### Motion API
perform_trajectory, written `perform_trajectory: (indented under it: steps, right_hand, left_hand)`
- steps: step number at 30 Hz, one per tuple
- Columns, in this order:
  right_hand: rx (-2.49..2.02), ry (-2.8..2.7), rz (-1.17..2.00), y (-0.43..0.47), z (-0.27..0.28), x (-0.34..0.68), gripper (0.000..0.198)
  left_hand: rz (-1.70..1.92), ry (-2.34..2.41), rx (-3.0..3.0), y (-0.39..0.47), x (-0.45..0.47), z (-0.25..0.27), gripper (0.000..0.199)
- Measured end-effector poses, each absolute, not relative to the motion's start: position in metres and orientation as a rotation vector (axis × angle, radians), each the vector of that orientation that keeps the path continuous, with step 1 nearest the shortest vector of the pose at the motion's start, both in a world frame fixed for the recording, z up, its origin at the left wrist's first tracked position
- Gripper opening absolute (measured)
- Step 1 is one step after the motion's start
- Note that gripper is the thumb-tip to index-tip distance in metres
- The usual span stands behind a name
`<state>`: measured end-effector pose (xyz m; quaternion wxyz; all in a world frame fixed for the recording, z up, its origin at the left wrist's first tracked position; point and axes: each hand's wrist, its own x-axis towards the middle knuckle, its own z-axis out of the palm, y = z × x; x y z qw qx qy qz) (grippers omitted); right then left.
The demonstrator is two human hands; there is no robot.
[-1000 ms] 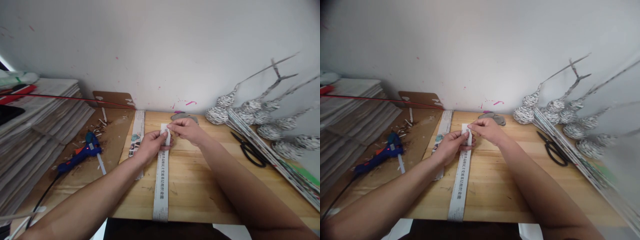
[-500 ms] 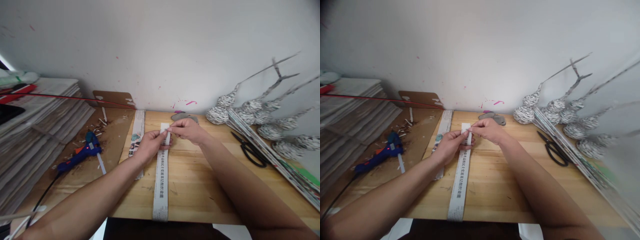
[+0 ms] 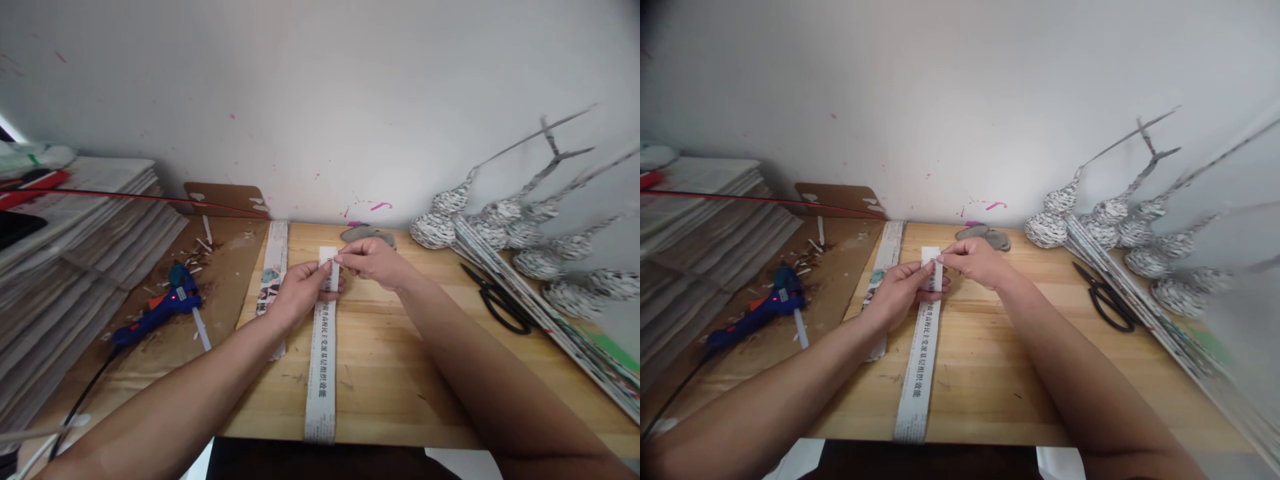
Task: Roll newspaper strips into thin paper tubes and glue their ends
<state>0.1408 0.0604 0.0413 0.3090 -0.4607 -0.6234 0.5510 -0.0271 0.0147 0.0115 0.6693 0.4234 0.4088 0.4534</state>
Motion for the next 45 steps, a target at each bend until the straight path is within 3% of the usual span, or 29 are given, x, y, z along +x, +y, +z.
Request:
perform_trajectory:
  steps: [45]
  right_hand:
    - [-1.164,-1.712,1.362,0.061,0.041,0.142,0.027]
  left_hand:
    - [0.979,0.988,0.962,0.013,-0.025,0.019,0.026]
